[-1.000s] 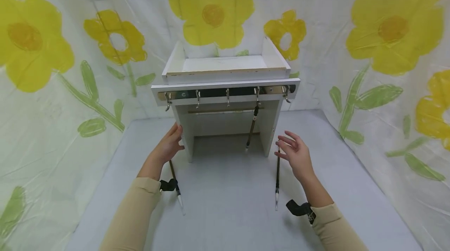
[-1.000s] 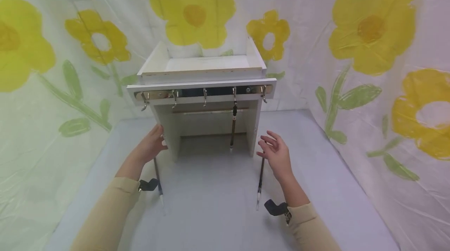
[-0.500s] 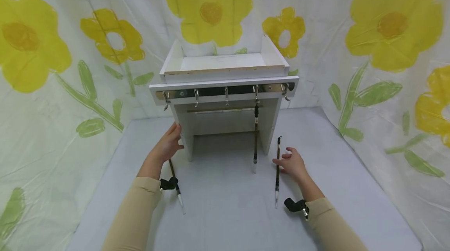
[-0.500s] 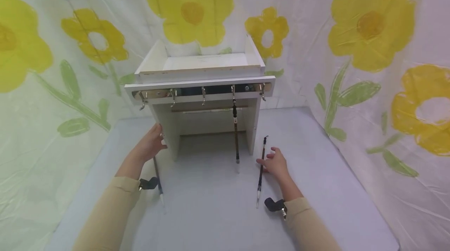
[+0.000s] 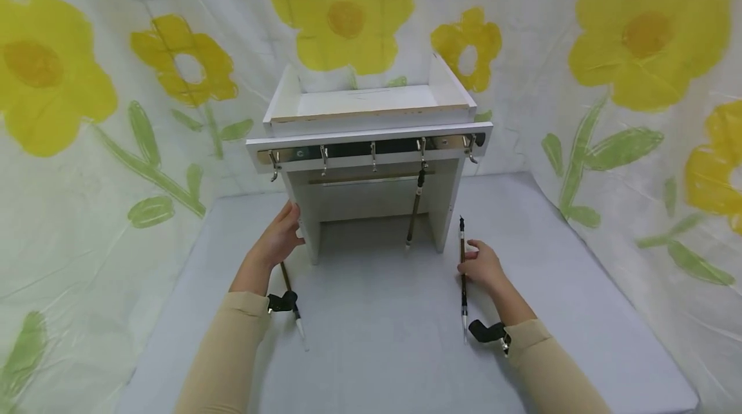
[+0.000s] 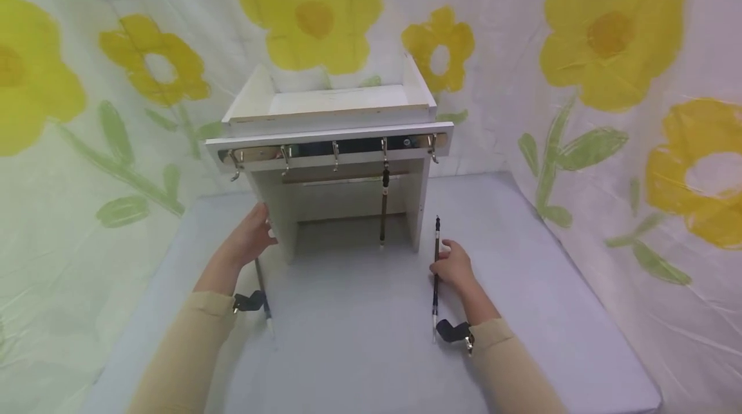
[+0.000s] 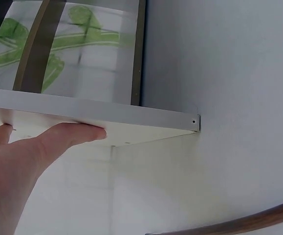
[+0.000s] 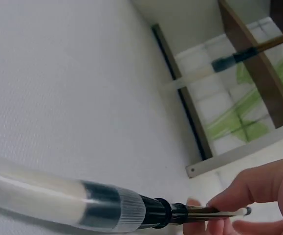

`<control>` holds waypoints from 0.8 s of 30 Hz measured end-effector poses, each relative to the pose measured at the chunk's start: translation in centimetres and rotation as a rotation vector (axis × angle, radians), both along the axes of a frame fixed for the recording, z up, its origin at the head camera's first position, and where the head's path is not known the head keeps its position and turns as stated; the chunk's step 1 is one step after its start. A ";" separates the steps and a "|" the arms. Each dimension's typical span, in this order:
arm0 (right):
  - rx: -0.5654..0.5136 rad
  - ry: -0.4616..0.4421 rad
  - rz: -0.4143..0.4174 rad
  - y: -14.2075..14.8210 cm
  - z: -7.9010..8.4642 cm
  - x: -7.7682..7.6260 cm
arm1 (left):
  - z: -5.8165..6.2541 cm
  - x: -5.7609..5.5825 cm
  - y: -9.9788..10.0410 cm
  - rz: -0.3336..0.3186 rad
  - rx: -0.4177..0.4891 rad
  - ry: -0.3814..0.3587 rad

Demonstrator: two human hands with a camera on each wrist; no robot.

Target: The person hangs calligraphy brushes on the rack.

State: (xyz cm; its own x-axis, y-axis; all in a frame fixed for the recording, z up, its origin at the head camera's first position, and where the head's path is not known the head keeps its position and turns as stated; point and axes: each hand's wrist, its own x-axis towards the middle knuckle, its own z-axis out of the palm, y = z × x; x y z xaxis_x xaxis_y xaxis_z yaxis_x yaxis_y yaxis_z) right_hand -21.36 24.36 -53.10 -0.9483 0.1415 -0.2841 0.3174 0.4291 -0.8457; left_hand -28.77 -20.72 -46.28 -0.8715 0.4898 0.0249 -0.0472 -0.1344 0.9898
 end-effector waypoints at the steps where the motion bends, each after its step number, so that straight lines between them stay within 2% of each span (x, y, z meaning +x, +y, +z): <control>1: -0.042 -0.002 -0.003 0.0 0.0 0.1 | 0.0 -0.1 0.0 0.006 -0.001 -0.010; 7: -0.310 0.042 -0.014 -0.3 1.1 0.8 | 0.0 -0.1 0.0 0.016 -0.023 -0.021; 10: -0.321 0.099 -0.025 -0.5 2.4 1.3 | -0.2 0.0 0.0 0.005 -0.039 -0.015; 14: -0.270 0.200 -0.039 -0.5 4.7 2.2 | -0.5 -0.1 0.1 0.007 -0.053 -0.005; 20: -0.333 0.367 -0.010 -0.8 7.3 3.5 | -0.7 -0.5 0.6 0.023 -0.074 0.008; 24: -0.352 0.482 -0.032 -1.1 8.4 4.6 | -0.6 -0.8 0.9 0.024 -0.049 -0.023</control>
State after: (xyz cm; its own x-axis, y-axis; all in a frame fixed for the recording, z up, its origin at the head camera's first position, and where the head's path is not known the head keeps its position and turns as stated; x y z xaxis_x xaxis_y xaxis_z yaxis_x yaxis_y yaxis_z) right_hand -16.77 23.24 -44.70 -0.9787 0.1478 0.1422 -0.1293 0.0936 -0.9872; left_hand -29.53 -19.85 -46.92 -0.8832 0.4687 -0.0184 -0.0670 -0.0871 0.9939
